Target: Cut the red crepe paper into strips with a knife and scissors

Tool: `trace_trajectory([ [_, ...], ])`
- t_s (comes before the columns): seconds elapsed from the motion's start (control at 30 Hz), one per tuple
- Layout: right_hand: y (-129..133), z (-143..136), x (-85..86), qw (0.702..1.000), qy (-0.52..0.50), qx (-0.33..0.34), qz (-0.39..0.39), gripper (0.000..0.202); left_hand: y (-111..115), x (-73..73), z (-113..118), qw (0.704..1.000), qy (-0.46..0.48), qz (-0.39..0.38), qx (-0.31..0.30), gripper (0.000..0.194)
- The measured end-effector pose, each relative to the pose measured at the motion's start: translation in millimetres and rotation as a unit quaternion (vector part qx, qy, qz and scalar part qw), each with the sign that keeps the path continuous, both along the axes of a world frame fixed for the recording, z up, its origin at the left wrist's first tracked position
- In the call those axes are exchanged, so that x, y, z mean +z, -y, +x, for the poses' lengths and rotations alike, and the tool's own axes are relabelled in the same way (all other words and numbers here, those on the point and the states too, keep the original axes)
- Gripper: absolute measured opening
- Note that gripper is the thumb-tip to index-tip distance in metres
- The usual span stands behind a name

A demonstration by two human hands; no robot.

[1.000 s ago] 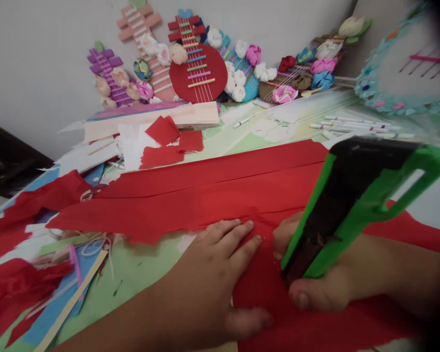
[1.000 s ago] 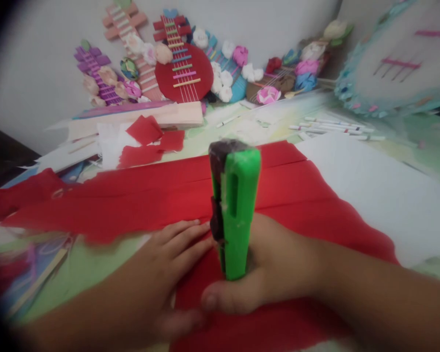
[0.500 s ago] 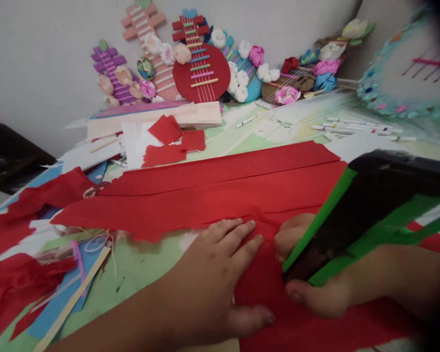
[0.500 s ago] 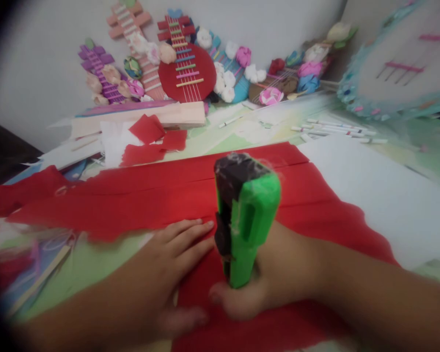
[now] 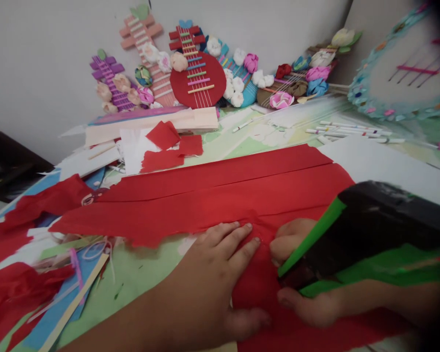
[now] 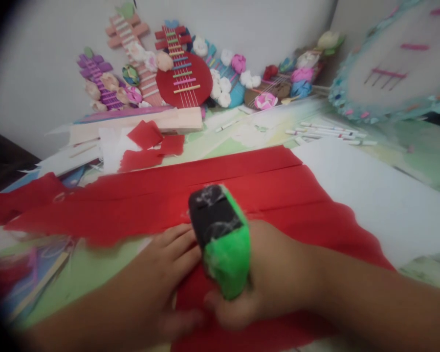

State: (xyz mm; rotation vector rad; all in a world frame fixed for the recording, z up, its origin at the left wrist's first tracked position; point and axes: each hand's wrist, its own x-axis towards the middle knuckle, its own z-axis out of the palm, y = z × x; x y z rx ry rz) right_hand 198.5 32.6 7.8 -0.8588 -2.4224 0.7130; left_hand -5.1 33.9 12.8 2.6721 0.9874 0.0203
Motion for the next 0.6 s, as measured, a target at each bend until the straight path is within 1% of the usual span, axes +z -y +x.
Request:
trace_trajectory([
  [0.07, 0.4, 0.5, 7.2, 0.999, -0.017, -0.032, 0.011, 0.017, 0.4, -1.1, -0.5, 1.0, 0.012, 0.009, 0.004, 0.076],
  [0.13, -0.3, 1.7, 20.4, 0.999, -0.025, -0.046, 0.003, 0.017, 0.6, -1.8, -0.7, 1.0, 0.012, 0.016, 0.004, 0.077],
  [0.2, 0.2, 3.3, 34.7, 0.996, -0.057, -0.065, -0.028, 0.022, 0.4, -1.8, -0.3, 1.0, 0.002, 0.022, 0.006, 0.079],
  [0.27, 4.3, 4.2, 45.5, 0.985, -0.102, -0.117, -0.075, 0.029, 0.0, -1.5, 0.0, 1.0, -0.006, 0.023, 0.01, 0.079],
  [0.33, 12.0, 3.4, 50.6, 0.972, -0.116, -0.168, -0.117, 0.029, 0.0, -1.4, -0.1, 1.0, -0.01, 0.023, 0.009, 0.079],
  [0.4, 21.3, 0.7, 50.6, 0.968, -0.084, -0.179, -0.157, 0.023, 0.5, -1.8, -0.6, 1.0, -0.011, 0.025, 0.004, 0.079],
  [0.47, 28.7, -2.9, 46.5, 0.96, -0.045, -0.184, -0.204, 0.021, 1.5, -2.1, -1.1, 0.999, -0.011, 0.031, 0.004, 0.079],
  [0.53, 32.2, -5.5, 38.9, 0.948, -0.027, -0.202, -0.244, 0.021, 2.5, -1.8, -0.9, 0.999, -0.014, 0.032, 0.006, 0.079],
  [0.6, 31.6, -5.9, 29.4, 0.943, -0.036, -0.216, -0.249, 0.021, 3.0, -0.5, 0.1, 1.0, -0.017, 0.026, 0.006, 0.081],
])
